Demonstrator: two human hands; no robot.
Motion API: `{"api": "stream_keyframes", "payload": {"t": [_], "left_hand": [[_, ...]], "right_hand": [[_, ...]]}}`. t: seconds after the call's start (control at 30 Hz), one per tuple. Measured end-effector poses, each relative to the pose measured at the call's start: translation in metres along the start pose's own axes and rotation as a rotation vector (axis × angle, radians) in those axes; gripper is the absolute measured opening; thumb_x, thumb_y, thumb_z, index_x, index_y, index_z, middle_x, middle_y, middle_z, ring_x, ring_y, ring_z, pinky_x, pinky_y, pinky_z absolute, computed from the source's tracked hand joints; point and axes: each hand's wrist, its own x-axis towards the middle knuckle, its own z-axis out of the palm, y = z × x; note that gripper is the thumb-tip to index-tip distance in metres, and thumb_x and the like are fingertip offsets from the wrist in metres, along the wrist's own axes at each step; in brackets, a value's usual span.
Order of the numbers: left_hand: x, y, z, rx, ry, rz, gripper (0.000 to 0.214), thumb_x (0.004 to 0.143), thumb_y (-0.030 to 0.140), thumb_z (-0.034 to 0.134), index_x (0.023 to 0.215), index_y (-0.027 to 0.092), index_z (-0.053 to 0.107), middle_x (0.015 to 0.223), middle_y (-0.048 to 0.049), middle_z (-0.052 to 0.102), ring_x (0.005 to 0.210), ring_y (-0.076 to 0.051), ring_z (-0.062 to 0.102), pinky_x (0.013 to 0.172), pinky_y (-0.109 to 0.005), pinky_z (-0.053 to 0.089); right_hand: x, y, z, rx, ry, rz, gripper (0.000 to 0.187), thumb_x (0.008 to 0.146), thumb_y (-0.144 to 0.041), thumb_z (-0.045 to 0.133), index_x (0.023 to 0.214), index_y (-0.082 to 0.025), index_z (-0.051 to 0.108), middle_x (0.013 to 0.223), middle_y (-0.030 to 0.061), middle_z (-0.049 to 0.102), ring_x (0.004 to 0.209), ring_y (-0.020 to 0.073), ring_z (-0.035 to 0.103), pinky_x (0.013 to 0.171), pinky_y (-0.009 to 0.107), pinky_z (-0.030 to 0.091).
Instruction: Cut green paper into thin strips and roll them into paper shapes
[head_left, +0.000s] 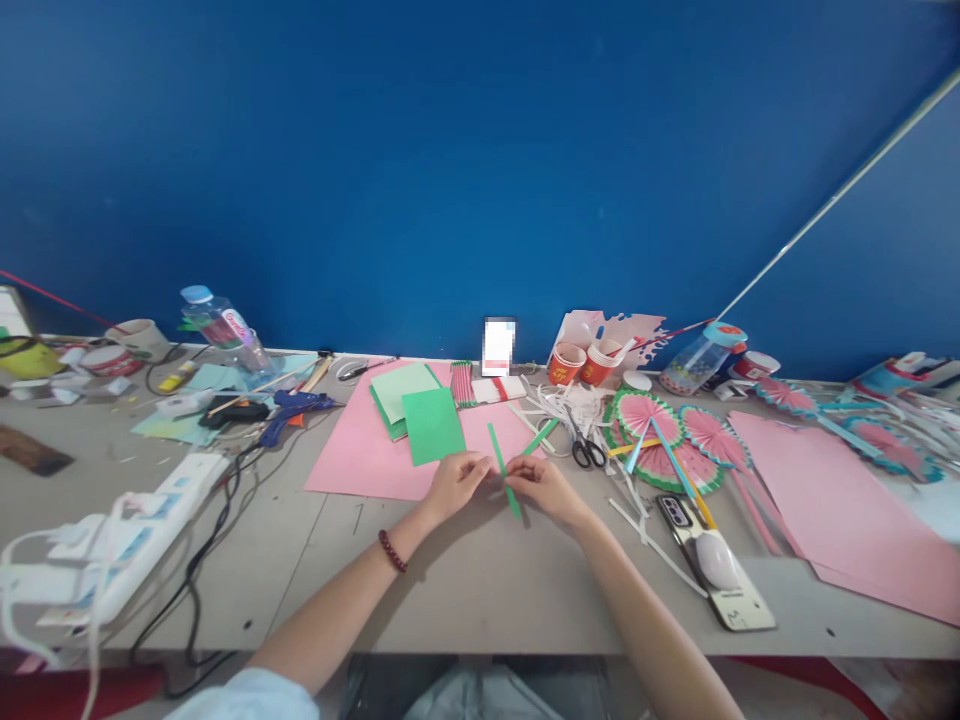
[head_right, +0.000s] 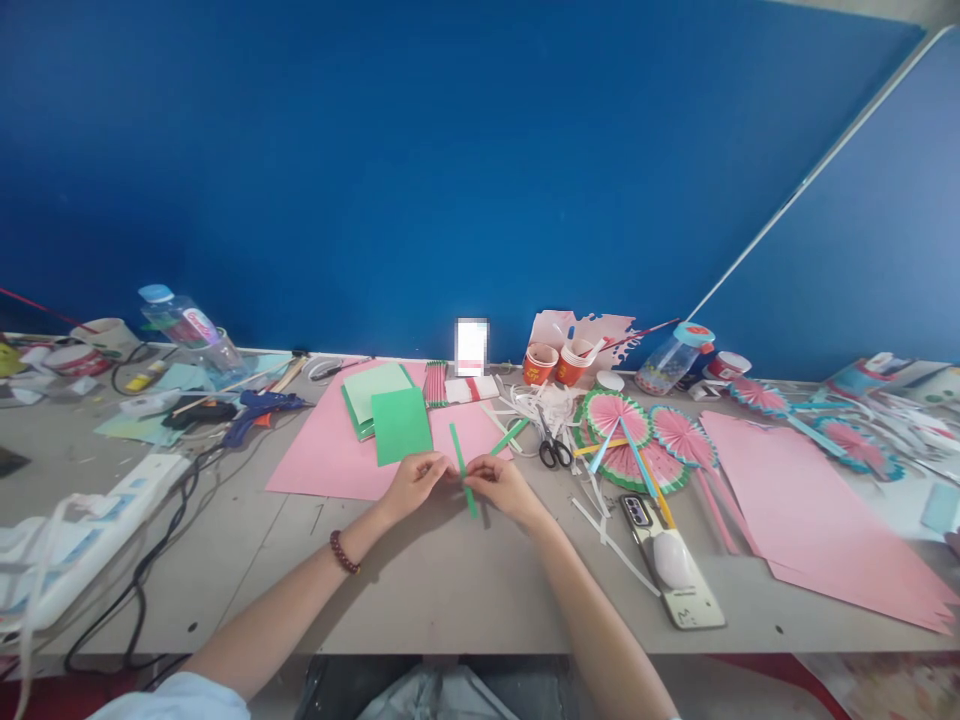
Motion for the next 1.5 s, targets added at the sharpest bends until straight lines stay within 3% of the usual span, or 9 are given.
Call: {"api": "stream_keyframes", "payload": {"t": [0.1, 0.23, 0.37, 0.5, 0.67, 0.93, 1.33, 1.5], "left_hand": [[0.001, -0.003, -0.002, 0.223, 0.023, 0.097, 0.034, 0.093, 0.041, 0.042, 0.088, 0.019, 0.068, 0.092, -0.0061, 0.069, 0.088, -0.019, 0.062, 0.080, -0.031, 0.047], [0.002, -0.016, 0.000, 0.486, -0.077, 0.236, 0.032, 0.088, 0.036, 0.055, 0.115, 0.020, 0.062, 0.122, -0.0110, 0.062, 0.114, -0.026, 0.055, 0.096, -0.041, 0.044], [0.003, -0.026, 0.002, 0.610, -0.162, 0.291, 0.026, 0.087, 0.031, 0.058, 0.109, 0.019, 0.065, 0.128, -0.0116, 0.059, 0.120, -0.027, 0.053, 0.097, -0.043, 0.045], [0.005, -0.028, 0.000, 0.636, -0.154, 0.342, 0.018, 0.089, 0.028, 0.055, 0.100, 0.021, 0.068, 0.119, -0.0086, 0.065, 0.114, -0.024, 0.057, 0.096, -0.040, 0.046], [0.006, -0.026, -0.002, 0.608, -0.163, 0.386, 0.023, 0.092, 0.024, 0.047, 0.091, 0.020, 0.070, 0.104, -0.0074, 0.069, 0.103, -0.021, 0.062, 0.088, -0.036, 0.048], [0.008, -0.025, -0.003, 0.579, -0.150, 0.380, 0.024, 0.093, 0.031, 0.047, 0.094, 0.021, 0.069, 0.098, -0.0070, 0.070, 0.097, -0.020, 0.061, 0.084, -0.034, 0.046], [0.009, -0.028, -0.002, 0.569, -0.146, 0.359, 0.023, 0.092, 0.031, 0.048, 0.095, 0.021, 0.068, 0.098, -0.0071, 0.069, 0.095, -0.020, 0.061, 0.084, -0.034, 0.046], [0.010, -0.029, -0.003, 0.570, -0.134, 0.393, 0.021, 0.092, 0.028, 0.048, 0.096, 0.020, 0.067, 0.097, -0.0077, 0.069, 0.093, -0.019, 0.061, 0.081, -0.034, 0.046]], "right_hand": [[0.008, 0.006, -0.017, -0.036, 0.211, -0.046, 0.035, 0.064, -0.048, 0.072, 0.079, -0.018, 0.064, 0.066, 0.0000, 0.063, 0.058, 0.0136, 0.056, 0.053, 0.025, 0.045], [0.013, 0.012, -0.040, -0.236, 0.486, -0.129, 0.036, 0.071, -0.050, 0.061, 0.086, -0.017, 0.065, 0.076, 0.0053, 0.068, 0.068, 0.0181, 0.061, 0.063, 0.030, 0.048], [0.012, 0.016, -0.053, -0.497, 0.607, -0.177, 0.036, 0.079, -0.041, 0.051, 0.102, -0.016, 0.064, 0.081, 0.0068, 0.070, 0.070, 0.0196, 0.062, 0.067, 0.032, 0.049], [0.011, 0.015, -0.058, -0.786, 0.662, -0.165, 0.031, 0.082, -0.032, 0.046, 0.100, -0.018, 0.066, 0.082, 0.0075, 0.069, 0.076, 0.0213, 0.062, 0.073, 0.033, 0.047], [0.010, 0.014, -0.060, -1.013, 0.691, -0.167, 0.031, 0.086, -0.026, 0.041, 0.099, -0.019, 0.068, 0.079, 0.0086, 0.068, 0.082, 0.0246, 0.057, 0.073, 0.034, 0.043], [0.012, 0.018, -0.060, -1.159, 0.677, -0.277, 0.032, 0.084, -0.014, 0.041, 0.099, -0.021, 0.067, 0.097, 0.0099, 0.064, 0.091, 0.0260, 0.052, 0.081, 0.039, 0.040], [0.015, 0.017, -0.043, -1.013, 0.521, -0.426, 0.022, 0.088, -0.023, 0.046, 0.097, -0.019, 0.066, 0.099, 0.0098, 0.064, 0.095, 0.0248, 0.056, 0.087, 0.040, 0.042], [0.008, 0.000, -0.026, -0.933, 0.376, -0.426, 0.022, 0.087, -0.020, 0.048, 0.100, -0.019, 0.065, 0.100, 0.0093, 0.067, 0.094, 0.0239, 0.058, 0.085, 0.038, 0.044]]}}
